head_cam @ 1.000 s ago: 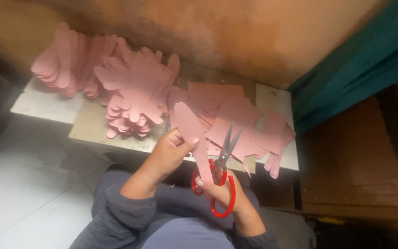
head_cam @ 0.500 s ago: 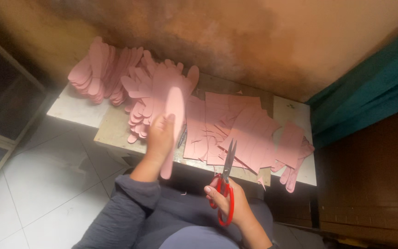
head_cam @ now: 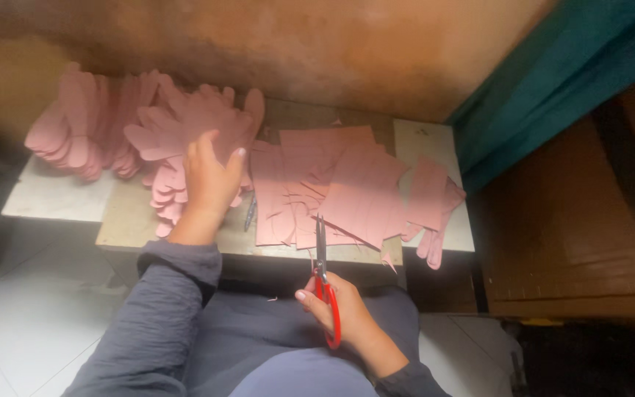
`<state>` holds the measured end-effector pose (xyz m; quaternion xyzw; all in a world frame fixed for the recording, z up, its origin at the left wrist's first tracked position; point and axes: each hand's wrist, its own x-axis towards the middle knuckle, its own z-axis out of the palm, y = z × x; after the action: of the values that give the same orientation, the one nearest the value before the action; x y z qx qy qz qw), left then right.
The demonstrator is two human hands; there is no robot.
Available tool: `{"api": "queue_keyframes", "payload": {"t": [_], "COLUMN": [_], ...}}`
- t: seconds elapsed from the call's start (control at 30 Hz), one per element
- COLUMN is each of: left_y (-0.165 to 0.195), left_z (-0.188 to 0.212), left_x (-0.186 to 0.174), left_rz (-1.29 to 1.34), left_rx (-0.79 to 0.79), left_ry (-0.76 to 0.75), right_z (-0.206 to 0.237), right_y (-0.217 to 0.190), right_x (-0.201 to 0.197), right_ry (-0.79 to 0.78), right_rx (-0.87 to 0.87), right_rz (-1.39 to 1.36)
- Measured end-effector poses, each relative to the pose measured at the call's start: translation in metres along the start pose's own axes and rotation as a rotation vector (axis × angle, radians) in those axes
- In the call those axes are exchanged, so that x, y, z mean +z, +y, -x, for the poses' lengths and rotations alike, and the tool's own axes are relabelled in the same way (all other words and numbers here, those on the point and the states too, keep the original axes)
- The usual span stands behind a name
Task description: The person uses red-handled scissors to cut elongated shapes from a sheet of pink paper. They follow pre-drawn outlines, separating each shape and placing the finished pieces into a growing pile on the table.
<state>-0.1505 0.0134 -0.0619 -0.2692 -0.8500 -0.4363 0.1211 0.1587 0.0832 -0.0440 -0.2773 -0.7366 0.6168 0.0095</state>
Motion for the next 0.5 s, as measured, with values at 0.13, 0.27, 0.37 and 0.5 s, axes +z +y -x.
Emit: {"api": "queue_keyframes", "payload": {"t": [0.13, 0.27, 0.37, 0.5], "left_y": [0.044, 0.101, 0.135, 0.157], "left_z": [0.049, 0.08, 0.083, 0.078], "left_x": [0.057, 0.1, 0.112, 0.12], "left_rz": [0.072, -0.022, -0.236, -0.329], "left_rx": [0.033, -0.053, -0.179, -0.215], "left_ry": [-0.197, -0.493, -0.771, -0.783], "right_z": [-0.002, -0.003, 0.0, 0.004], "right_y": [0.005, 0.01, 0.016, 0.028], "right_x": [0.0, -0.01, -0.02, -0.033], "right_ry": [0.109, 0.16, 0.219, 0.302], "right_rx": [0.042, -0.034, -0.016, 0.009], "right_rz": [-0.261, -0.462, -0.476, -0.476]}}
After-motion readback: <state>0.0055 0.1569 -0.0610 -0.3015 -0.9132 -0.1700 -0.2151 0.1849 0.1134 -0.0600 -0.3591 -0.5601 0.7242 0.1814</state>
